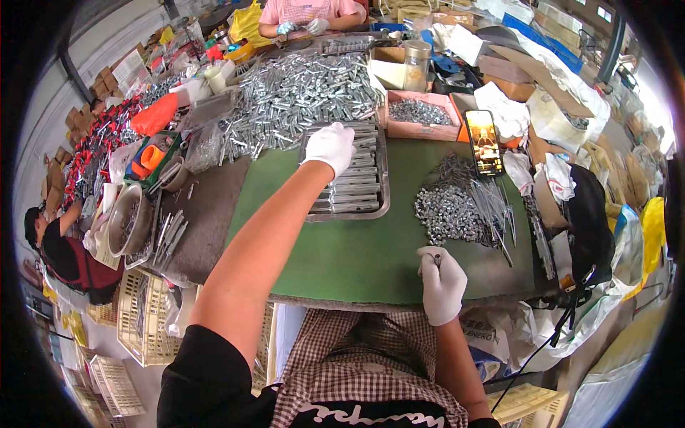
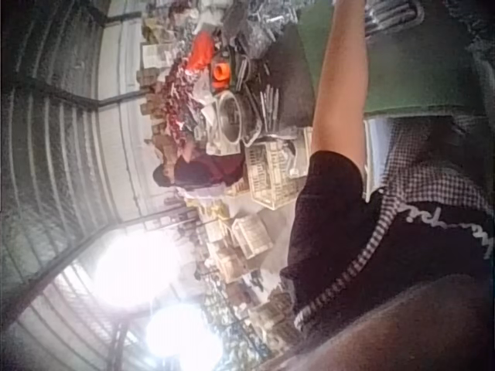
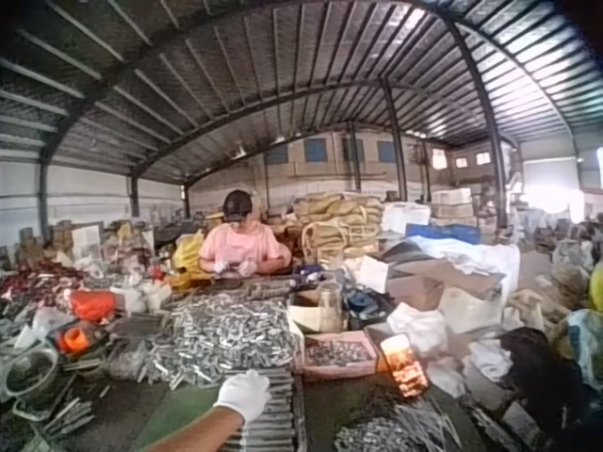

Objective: The person assembles metal rods by taking rods from a tray and attaching small metal components onto them by hand.

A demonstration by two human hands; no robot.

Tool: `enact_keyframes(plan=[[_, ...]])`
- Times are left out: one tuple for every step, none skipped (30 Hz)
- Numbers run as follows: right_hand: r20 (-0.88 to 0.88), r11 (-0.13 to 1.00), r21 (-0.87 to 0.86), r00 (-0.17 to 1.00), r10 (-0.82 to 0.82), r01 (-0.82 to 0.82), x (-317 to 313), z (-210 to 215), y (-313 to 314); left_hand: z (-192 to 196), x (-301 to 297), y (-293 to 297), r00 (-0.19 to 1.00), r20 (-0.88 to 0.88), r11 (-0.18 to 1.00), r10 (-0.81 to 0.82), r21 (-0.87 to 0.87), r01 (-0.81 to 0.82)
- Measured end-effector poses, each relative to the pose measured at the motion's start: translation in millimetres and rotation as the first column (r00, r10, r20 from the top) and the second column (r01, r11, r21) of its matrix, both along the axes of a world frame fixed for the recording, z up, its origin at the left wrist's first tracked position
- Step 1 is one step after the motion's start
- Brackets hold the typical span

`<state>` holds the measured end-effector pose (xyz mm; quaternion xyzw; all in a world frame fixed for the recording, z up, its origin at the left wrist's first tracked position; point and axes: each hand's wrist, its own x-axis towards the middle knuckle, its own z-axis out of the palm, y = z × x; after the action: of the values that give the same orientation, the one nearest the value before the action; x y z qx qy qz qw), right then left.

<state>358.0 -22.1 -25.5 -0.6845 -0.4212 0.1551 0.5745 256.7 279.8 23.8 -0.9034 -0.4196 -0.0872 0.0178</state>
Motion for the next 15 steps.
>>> enact_keyframes(plan=[[-0.002,1.0,0.0,1.0,-0.001,0.001,0,1,0,0,1,0,1.0,-0.002,1.0,-0.001,0.0,0.001],[0.016,1.0,-0.009,1.0,-0.003,0.003,0,3,-1,0,3,1,1.0,-0.002,1.0,0.014,-0.014,-0.014],[0.035,1.0,-0.017,0.999,-0.001,0.002,0,4,0,-1,3,4,0.999,-0.002,0.999,0.032,-0.028,-0.032],[0.033,1.0,-0.016,0.999,0.0,0.0,-1,4,0,-3,3,7,0.999,-0.004,0.999,0.033,-0.027,-0.033],[0.027,1.0,-0.012,1.0,0.005,-0.005,-1,5,1,-6,1,11,0.999,0.015,0.999,0.029,-0.026,-0.028],[0.022,1.0,-0.009,1.0,0.006,-0.006,-1,5,1,-5,1,11,0.999,0.034,0.999,0.021,-0.026,-0.02],[0.02,1.0,-0.009,1.0,0.005,-0.005,-1,6,1,-6,0,11,0.999,0.033,0.999,0.02,-0.025,-0.019],[0.019,1.0,-0.014,1.0,0.008,-0.008,-1,7,1,-6,-1,10,0.998,0.054,0.999,0.024,-0.033,-0.023],[0.016,1.0,-0.02,1.0,0.01,-0.01,-1,7,0,-5,-3,6,0.997,0.074,0.999,0.028,-0.04,-0.025],[0.015,1.0,-0.018,1.0,0.009,-0.009,-1,7,0,-3,-5,3,0.997,0.073,0.999,0.027,-0.039,-0.024],[0.035,1.0,-0.011,0.999,0.008,-0.007,-1,6,1,-2,-8,-1,0.991,0.134,0.999,0.017,-0.046,-0.011],[0.055,1.0,-0.004,0.998,0.007,-0.007,-1,5,1,0,-10,-6,0.981,0.195,0.999,0.009,-0.053,0.002],[0.054,1.0,-0.003,0.999,0.007,-0.007,-1,4,1,1,-13,-12,0.981,0.194,0.999,0.009,-0.052,0.001],[0.065,1.0,0.015,0.998,0.003,-0.004,-1,4,2,3,-15,-17,0.972,0.231,0.998,-0.049,-0.014,0.054],[0.075,1.0,0.031,0.997,0.0,-0.002,-1,3,2,4,-19,-25,0.958,0.265,0.994,-0.107,0.024,0.104]])
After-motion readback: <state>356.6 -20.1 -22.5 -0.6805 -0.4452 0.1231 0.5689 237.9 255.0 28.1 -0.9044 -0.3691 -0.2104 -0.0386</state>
